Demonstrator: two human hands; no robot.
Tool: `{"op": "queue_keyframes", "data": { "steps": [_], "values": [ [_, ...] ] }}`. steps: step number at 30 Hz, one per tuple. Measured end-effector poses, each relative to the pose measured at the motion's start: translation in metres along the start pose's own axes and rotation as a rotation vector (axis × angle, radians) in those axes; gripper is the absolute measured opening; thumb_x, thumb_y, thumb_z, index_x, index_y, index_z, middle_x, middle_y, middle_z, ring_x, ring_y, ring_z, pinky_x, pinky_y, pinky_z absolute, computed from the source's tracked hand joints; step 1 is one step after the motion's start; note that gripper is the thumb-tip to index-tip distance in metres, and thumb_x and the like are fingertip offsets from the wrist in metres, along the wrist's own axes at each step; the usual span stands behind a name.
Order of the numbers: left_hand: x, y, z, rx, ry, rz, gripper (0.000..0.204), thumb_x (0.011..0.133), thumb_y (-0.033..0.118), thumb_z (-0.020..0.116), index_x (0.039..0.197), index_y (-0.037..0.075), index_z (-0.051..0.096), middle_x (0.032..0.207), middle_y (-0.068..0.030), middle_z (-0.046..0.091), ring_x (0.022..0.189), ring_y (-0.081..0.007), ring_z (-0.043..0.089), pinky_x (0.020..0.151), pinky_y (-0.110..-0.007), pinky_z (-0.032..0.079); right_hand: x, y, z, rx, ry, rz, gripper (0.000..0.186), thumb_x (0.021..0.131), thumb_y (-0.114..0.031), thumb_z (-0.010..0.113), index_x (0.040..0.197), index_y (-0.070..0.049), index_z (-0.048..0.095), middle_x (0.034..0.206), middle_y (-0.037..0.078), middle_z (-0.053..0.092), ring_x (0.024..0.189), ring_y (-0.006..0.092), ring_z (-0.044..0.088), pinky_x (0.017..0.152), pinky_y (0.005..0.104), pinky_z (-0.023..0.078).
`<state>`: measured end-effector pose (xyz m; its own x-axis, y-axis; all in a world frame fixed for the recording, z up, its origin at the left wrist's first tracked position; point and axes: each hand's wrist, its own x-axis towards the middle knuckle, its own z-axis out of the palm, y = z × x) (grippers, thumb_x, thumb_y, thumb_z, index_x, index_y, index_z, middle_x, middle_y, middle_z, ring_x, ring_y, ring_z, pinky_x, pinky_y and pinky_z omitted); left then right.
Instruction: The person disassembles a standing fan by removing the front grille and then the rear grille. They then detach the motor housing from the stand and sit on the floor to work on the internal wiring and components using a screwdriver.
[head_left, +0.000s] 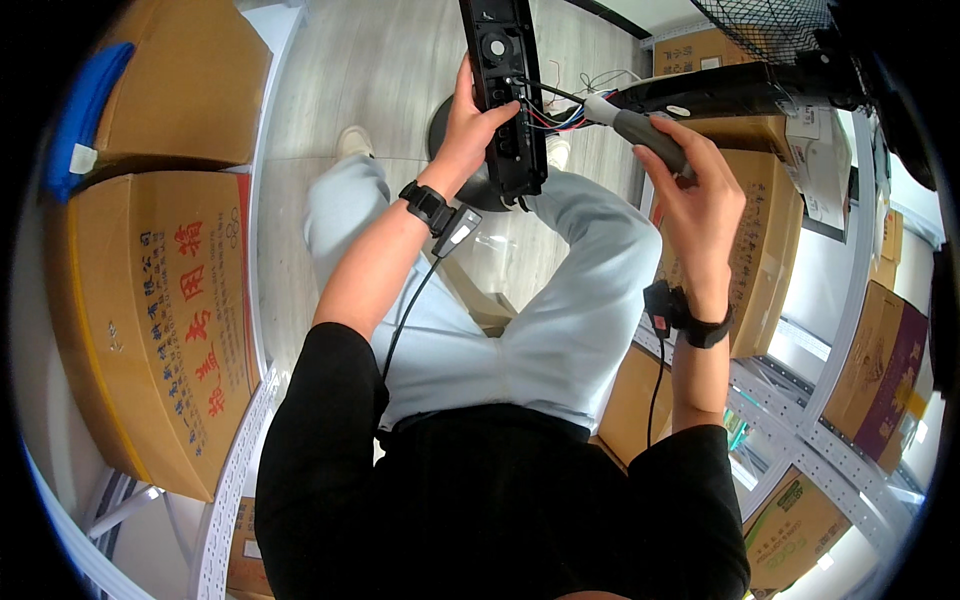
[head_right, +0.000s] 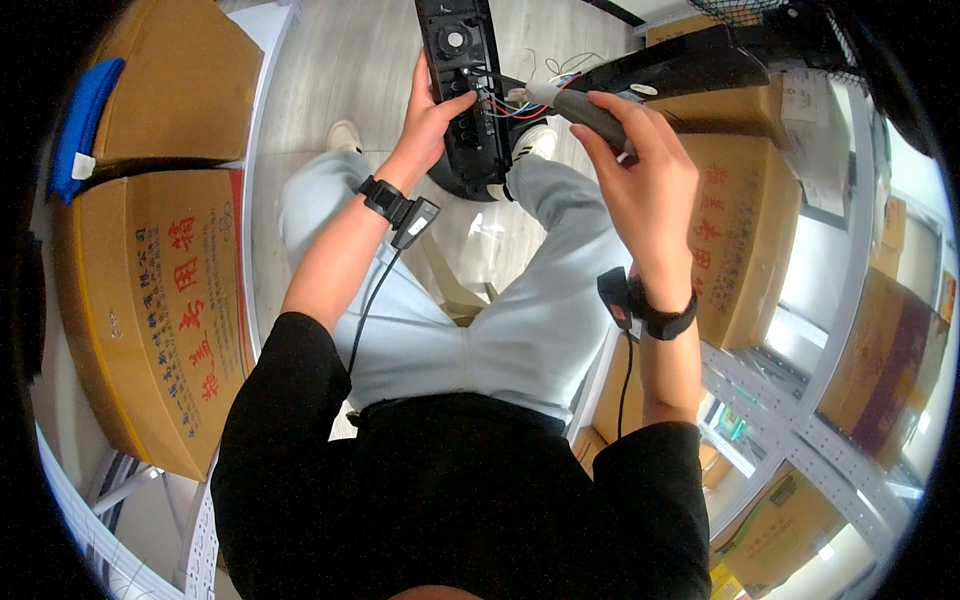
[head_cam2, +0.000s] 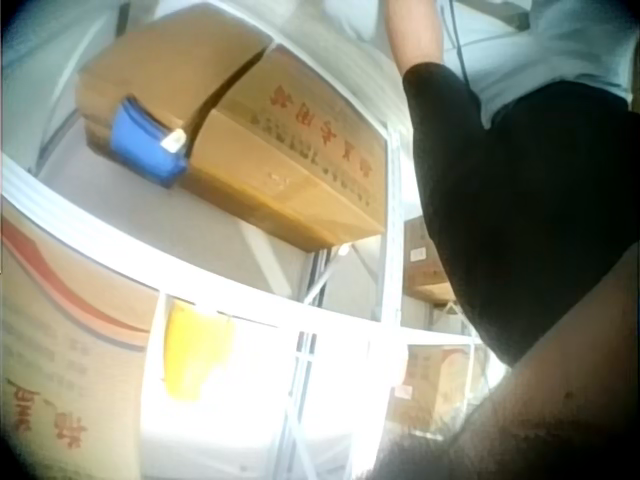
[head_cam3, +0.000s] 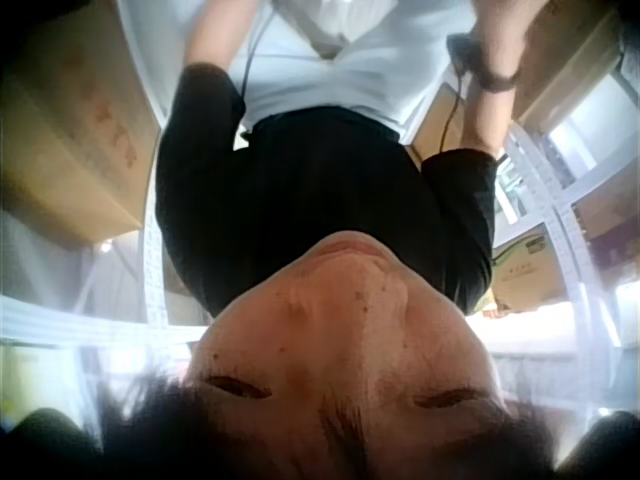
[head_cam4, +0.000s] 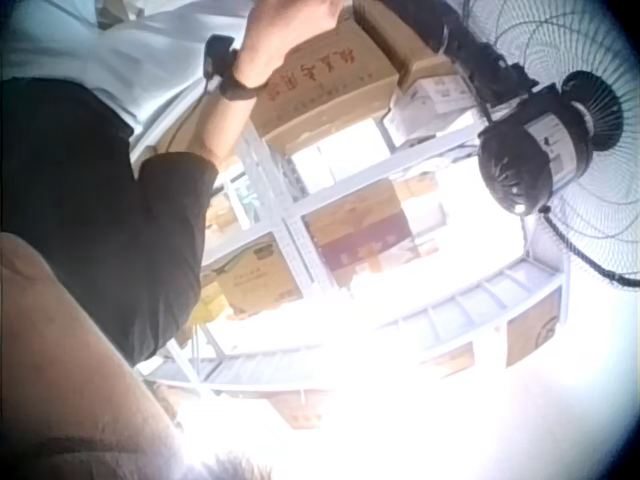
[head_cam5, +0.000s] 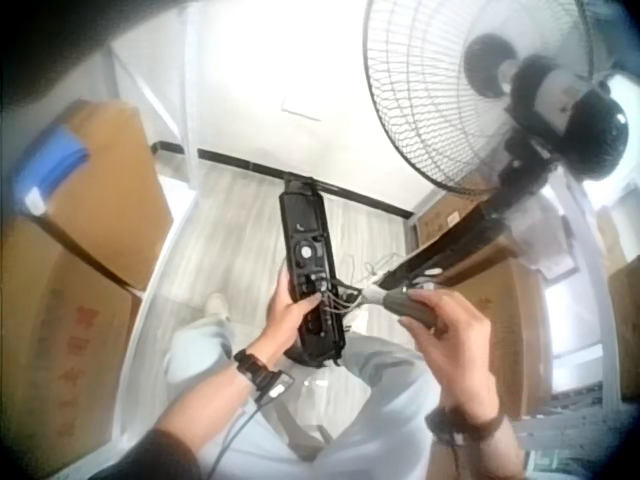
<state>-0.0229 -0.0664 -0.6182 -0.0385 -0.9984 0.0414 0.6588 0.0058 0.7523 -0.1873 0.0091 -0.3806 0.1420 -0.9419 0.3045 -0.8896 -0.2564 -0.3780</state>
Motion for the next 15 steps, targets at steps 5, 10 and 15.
{"op": "queue_keyframes", "data": {
  "steps": [5, 10, 15],
  "values": [
    [0.001, -0.002, 0.001, -0.005, -0.019, 0.026, 0.095, 0.081, -0.011, 0.066, 0.160, 0.014, 0.019, 0.138, -0.0067, 0.052, 0.123, -0.0190, 0.055, 0.106, -0.035, 0.046, 0.002, 0.011, 0.020, 0.011, 0.002, -0.068, 0.031, 0.086, -0.011, 0.081, 0.116, -0.008, 0.073, 0.101, 0.006, 0.072, 0.078, 0.0097, 0.064, 0.062, 0.0229, 0.051],
    [0.000, 0.000, 0.001, -0.022, -0.023, 0.010, 0.095, 0.082, -0.011, 0.066, 0.160, 0.014, 0.019, 0.137, -0.0064, 0.053, 0.123, -0.0184, 0.055, 0.105, -0.035, 0.045, 0.002, 0.015, 0.026, 0.005, 0.000, -0.081, 0.031, 0.087, -0.012, 0.080, 0.117, -0.008, 0.073, 0.100, 0.006, 0.072, 0.079, 0.0106, 0.064, 0.062, 0.0232, 0.051],
    [-0.001, 0.000, 0.002, -0.027, -0.018, 0.003, 0.095, 0.082, -0.012, 0.065, 0.161, 0.015, 0.018, 0.136, -0.0067, 0.053, 0.122, -0.0180, 0.055, 0.104, -0.035, 0.046, 0.002, 0.014, 0.027, -0.008, -0.014, -0.077, 0.031, 0.087, -0.012, 0.080, 0.117, -0.009, 0.073, 0.101, 0.007, 0.072, 0.080, 0.0113, 0.065, 0.063, 0.0232, 0.052]
  ]
}}
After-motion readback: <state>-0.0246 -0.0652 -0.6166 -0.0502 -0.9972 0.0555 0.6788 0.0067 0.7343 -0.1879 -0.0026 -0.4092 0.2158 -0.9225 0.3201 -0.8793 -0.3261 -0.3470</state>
